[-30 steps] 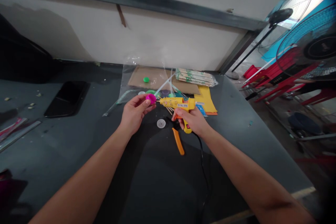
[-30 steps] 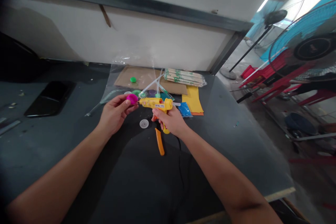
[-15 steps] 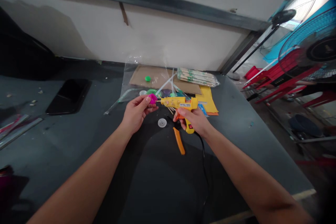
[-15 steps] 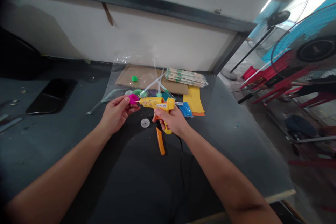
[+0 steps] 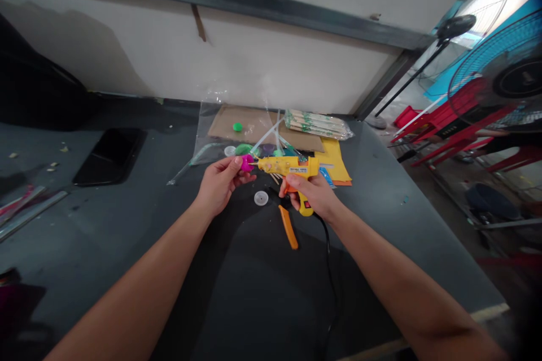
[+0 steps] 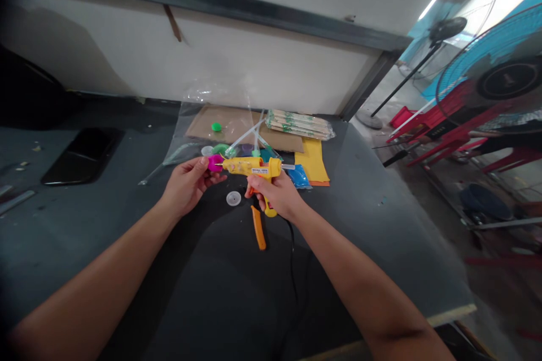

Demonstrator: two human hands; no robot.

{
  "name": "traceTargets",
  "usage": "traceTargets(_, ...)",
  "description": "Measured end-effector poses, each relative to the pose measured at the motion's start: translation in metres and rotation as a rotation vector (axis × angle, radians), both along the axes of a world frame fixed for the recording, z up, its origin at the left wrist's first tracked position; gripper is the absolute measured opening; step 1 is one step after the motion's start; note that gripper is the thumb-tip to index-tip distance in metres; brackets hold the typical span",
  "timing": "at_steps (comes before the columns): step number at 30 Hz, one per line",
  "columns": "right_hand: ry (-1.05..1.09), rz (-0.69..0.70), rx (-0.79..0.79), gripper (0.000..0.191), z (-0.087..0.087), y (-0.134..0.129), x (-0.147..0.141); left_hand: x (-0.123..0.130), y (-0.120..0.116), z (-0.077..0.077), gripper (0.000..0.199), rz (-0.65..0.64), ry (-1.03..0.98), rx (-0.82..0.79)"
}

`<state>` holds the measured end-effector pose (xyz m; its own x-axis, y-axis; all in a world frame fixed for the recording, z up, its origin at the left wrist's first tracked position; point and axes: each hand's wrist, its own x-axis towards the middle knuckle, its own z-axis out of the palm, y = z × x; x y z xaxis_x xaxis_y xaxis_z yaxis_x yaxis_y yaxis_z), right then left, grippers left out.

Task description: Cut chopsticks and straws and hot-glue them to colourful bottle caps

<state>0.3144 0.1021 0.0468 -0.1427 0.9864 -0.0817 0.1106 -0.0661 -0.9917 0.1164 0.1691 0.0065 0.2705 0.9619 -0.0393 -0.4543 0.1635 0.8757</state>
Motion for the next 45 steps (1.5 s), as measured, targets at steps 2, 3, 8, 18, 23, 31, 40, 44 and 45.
traceTargets(2,-0.006,0.001,0.000,0.037,0.0001,-0.0001,-0.0005,-0.0004,0.0001,-0.0015,0.029,-0.008,0.001,0.003)
traceTargets(3,-0.010,0.002,0.000,0.037,0.0002,-0.0002,-0.0006,-0.0006,0.0001,-0.0022,0.029,-0.011,0.001,0.003)
traceTargets(8,-0.011,-0.004,0.007,0.038,0.0010,-0.0004,-0.0003,0.0000,-0.0005,-0.0019,0.029,-0.028,0.004,-0.003)
traceTargets(18,-0.001,-0.010,0.007,0.037,0.0008,-0.0003,0.0001,0.0013,-0.0037,0.0024,0.032,-0.048,0.025,-0.037)
traceTargets(23,-0.011,-0.001,0.008,0.037,0.0016,-0.0002,0.0005,0.0018,-0.0046,0.0057,0.033,-0.063,0.020,-0.041)
traceTargets(31,0.027,-0.027,0.015,0.036,-0.0008,-0.0006,0.0008,0.0012,-0.0044,0.0046,0.030,-0.092,0.043,-0.090)
traceTargets(40,0.033,-0.043,0.014,0.036,0.0004,0.0000,0.0003,0.0005,-0.0037,0.0031,0.029,-0.124,0.025,-0.087)
traceTargets(44,0.034,-0.048,0.001,0.035,0.0027,-0.0006,-0.0017,0.0005,-0.0043,0.0040,0.028,-0.140,0.053,-0.122)
traceTargets(45,0.034,-0.047,0.000,0.035,0.0032,-0.0007,-0.0021,0.0006,-0.0044,0.0045,0.028,-0.139,0.060,-0.136)
